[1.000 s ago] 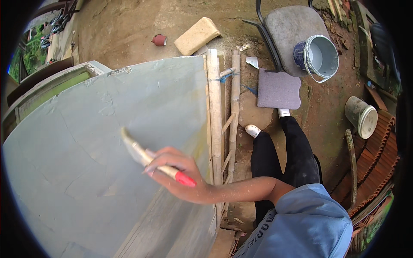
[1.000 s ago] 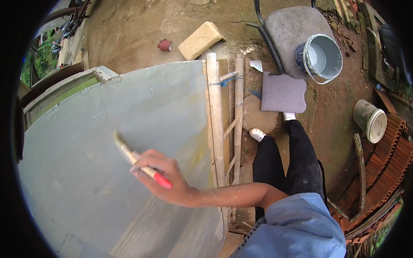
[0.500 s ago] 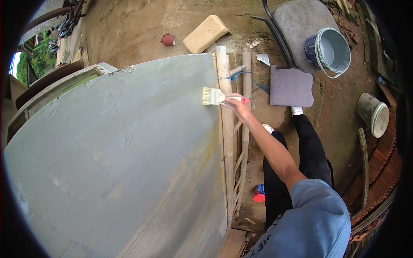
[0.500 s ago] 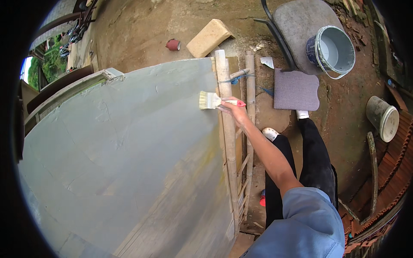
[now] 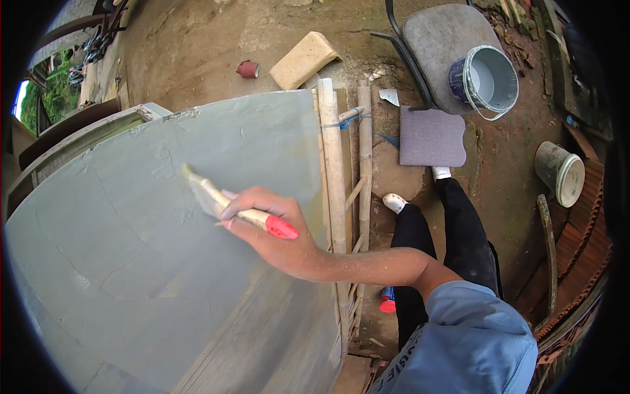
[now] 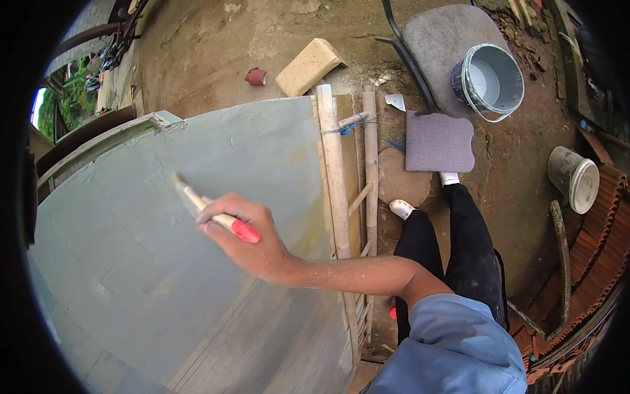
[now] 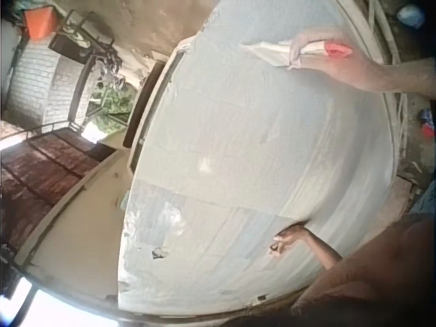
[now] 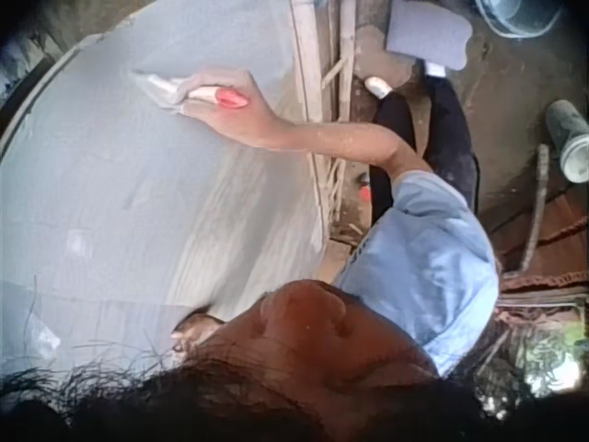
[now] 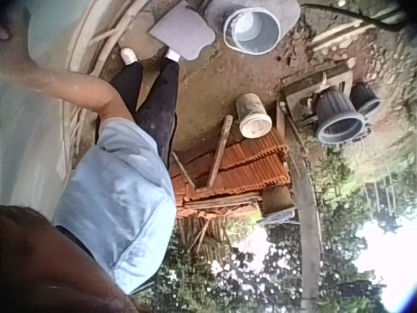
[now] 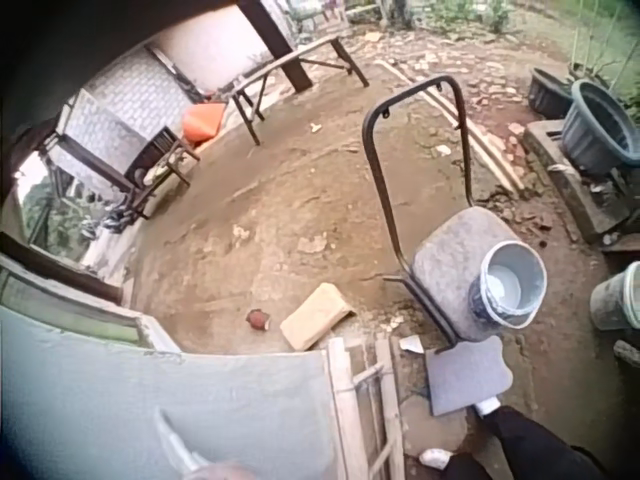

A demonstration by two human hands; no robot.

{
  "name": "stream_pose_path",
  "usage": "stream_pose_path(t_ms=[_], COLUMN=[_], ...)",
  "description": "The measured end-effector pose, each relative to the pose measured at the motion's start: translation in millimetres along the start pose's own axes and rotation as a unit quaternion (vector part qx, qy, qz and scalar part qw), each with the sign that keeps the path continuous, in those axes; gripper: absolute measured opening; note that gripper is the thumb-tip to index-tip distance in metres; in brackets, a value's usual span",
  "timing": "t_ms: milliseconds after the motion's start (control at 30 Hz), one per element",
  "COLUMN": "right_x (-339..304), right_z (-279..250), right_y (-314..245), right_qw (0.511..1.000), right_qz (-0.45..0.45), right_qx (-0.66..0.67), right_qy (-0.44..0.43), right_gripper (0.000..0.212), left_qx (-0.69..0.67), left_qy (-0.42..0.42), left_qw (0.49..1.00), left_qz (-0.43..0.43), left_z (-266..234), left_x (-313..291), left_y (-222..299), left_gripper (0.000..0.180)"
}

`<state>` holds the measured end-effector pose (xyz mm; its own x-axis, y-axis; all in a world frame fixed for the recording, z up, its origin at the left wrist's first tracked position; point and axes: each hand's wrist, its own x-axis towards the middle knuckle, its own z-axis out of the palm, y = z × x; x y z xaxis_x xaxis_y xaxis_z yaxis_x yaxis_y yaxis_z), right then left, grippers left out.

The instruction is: The person applies paint to a concrete wall using a brush, periodically dipping the tool into a metal bucket sitting on a chair and using their other hand to steady themselves against the surface.

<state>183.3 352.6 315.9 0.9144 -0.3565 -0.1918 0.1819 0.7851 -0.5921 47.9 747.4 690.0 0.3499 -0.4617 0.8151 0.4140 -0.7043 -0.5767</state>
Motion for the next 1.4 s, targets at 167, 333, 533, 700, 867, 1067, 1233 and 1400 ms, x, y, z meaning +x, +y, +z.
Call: stream_pose_path(t_ms=[167,333,533,700,867,1067,1233,1400], right_x=[6,44,67,89,102,51,16,36], right_z=[48,-28,-254,-313,-228,-33,73,78], right_y=[-56,30,191,224,209,59,-62,-71], right_qw=[0.920,0.944,0.959,0.954,0.952,0.967,0.991,0.945], right_qz=[-0.010,0.147,0.200,0.170,0.108,-0.014,-0.111,-0.007], right_qx=[0.281,0.248,0.138,-0.026,-0.074,-0.184,0.076,0.262], right_qy=[-0.273,-0.160,0.150,0.245,0.276,0.174,0.017,-0.196], right_gripper=[0.010,0.012,0.020,0.016,0.010,0.013,0.007,0.008], left_qx=[-0.001,0.010,0.028,0.061,0.303,0.556,0.160,0.074], left_qy=[-0.006,-0.003,0.000,-0.009,0.016,0.095,-0.011,-0.041], left_qw=[1.000,1.000,1.000,0.998,0.942,0.789,0.984,0.996], left_qz=[0.004,0.006,0.012,0.021,0.146,0.246,0.079,0.018], left_z=[8,2,5,2,-4,6,6,6], left_x=[0,2,6,7,-3,-20,-21,-18], left_y=[4,2,1,1,-9,-89,-40,-13], left_gripper=[0.065,0.059,0.053,0.051,0.048,0.043,0.048,0.056])
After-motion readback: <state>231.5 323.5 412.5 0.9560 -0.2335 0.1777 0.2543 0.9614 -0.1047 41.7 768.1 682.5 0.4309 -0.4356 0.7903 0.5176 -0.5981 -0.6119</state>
